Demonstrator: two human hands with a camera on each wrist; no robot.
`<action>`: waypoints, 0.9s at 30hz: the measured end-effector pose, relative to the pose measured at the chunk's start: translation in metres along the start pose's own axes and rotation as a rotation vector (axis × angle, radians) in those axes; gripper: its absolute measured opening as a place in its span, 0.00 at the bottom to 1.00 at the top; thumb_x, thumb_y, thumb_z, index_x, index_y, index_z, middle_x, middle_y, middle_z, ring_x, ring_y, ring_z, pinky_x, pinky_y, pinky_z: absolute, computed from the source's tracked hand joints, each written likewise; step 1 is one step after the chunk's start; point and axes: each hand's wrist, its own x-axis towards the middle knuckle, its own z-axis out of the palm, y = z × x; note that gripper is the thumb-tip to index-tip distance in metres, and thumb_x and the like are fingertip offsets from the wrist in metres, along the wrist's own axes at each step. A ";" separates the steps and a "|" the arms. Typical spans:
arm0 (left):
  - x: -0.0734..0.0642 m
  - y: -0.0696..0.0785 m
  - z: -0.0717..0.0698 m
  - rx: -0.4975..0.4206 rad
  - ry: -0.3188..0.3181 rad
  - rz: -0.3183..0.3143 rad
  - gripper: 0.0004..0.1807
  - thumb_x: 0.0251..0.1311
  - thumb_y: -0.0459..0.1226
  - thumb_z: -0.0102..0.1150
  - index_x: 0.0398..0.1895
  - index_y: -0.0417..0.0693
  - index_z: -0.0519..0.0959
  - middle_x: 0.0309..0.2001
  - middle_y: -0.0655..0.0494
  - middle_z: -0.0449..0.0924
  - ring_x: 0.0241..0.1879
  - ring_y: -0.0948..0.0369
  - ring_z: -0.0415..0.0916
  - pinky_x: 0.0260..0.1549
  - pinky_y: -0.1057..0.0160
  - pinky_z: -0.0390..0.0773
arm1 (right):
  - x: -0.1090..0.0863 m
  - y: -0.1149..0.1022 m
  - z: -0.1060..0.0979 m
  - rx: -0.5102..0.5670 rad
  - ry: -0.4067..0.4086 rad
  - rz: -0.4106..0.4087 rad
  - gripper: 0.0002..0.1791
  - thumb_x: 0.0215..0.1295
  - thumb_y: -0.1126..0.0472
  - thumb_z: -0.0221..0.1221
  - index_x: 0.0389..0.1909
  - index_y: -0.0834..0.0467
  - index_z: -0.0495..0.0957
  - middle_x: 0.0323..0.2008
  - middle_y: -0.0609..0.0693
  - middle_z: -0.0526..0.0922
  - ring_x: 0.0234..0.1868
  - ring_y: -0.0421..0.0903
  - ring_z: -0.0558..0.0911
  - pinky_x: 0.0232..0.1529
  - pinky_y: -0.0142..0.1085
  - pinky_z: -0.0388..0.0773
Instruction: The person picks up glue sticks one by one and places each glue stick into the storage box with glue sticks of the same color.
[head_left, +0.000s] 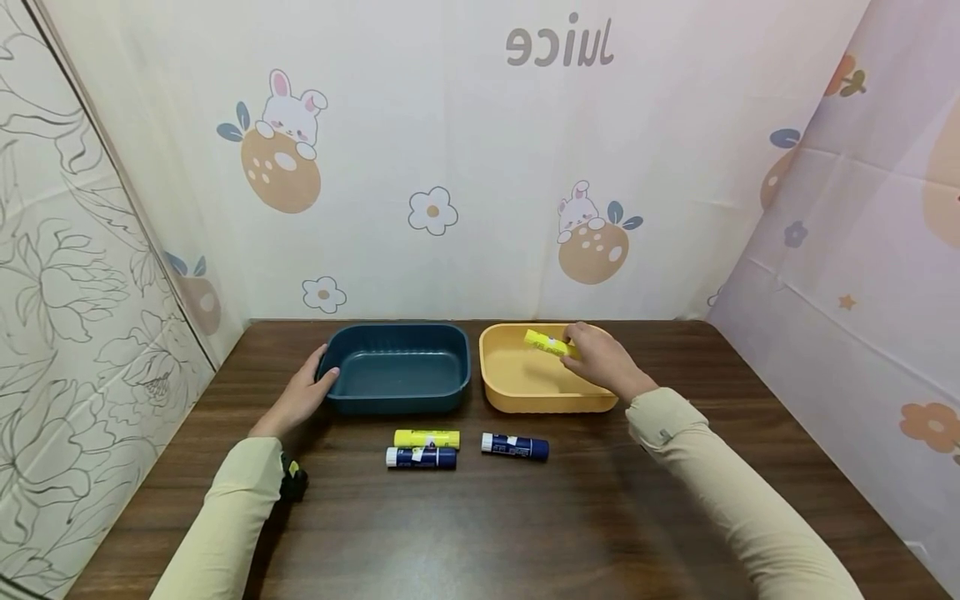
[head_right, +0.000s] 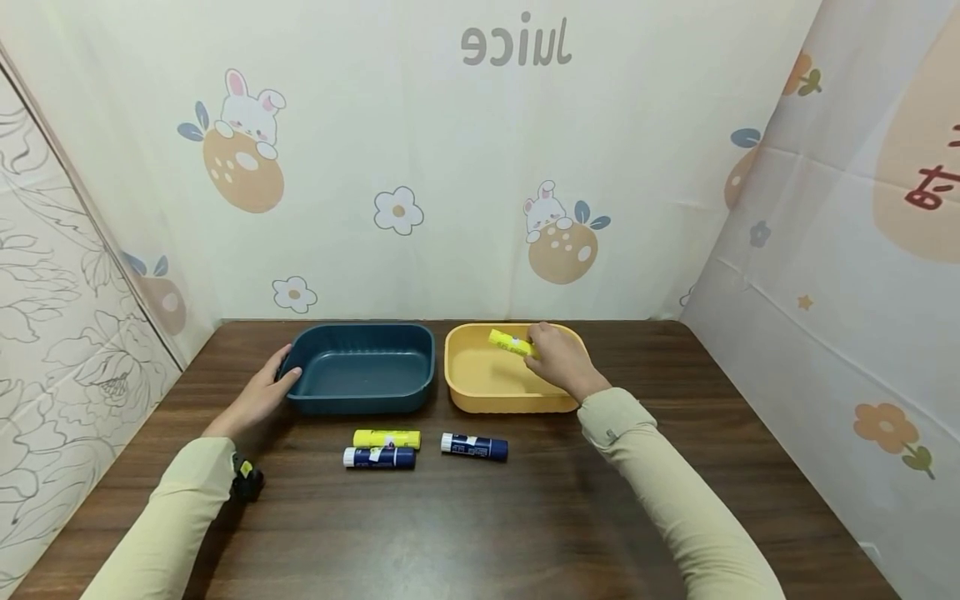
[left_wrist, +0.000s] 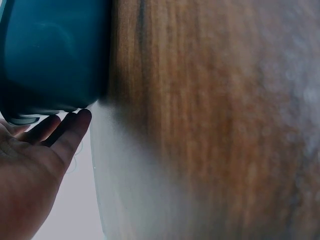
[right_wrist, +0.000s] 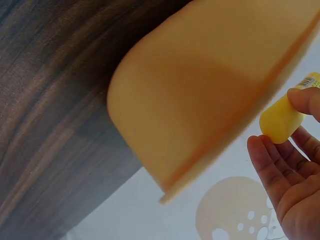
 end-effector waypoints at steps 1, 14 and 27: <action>0.000 0.000 0.000 0.001 0.000 -0.001 0.35 0.75 0.43 0.38 0.74 0.36 0.38 0.72 0.31 0.39 0.70 0.36 0.40 0.63 0.36 0.46 | 0.000 0.001 0.001 0.001 0.001 0.003 0.14 0.57 0.62 0.66 0.40 0.65 0.75 0.36 0.57 0.78 0.31 0.49 0.76 0.35 0.45 0.74; 0.000 0.000 0.000 0.001 -0.003 -0.014 0.36 0.75 0.44 0.38 0.75 0.37 0.38 0.73 0.32 0.39 0.70 0.37 0.40 0.63 0.36 0.46 | 0.004 0.016 0.019 -0.021 0.008 -0.022 0.13 0.55 0.64 0.66 0.37 0.66 0.76 0.35 0.58 0.78 0.34 0.53 0.77 0.38 0.47 0.75; 0.001 -0.001 0.000 -0.006 0.000 -0.007 0.36 0.75 0.44 0.38 0.75 0.37 0.38 0.73 0.32 0.39 0.70 0.36 0.40 0.63 0.36 0.46 | 0.005 0.023 0.031 -0.039 -0.047 0.041 0.12 0.54 0.64 0.65 0.34 0.64 0.73 0.30 0.55 0.74 0.28 0.50 0.74 0.33 0.45 0.74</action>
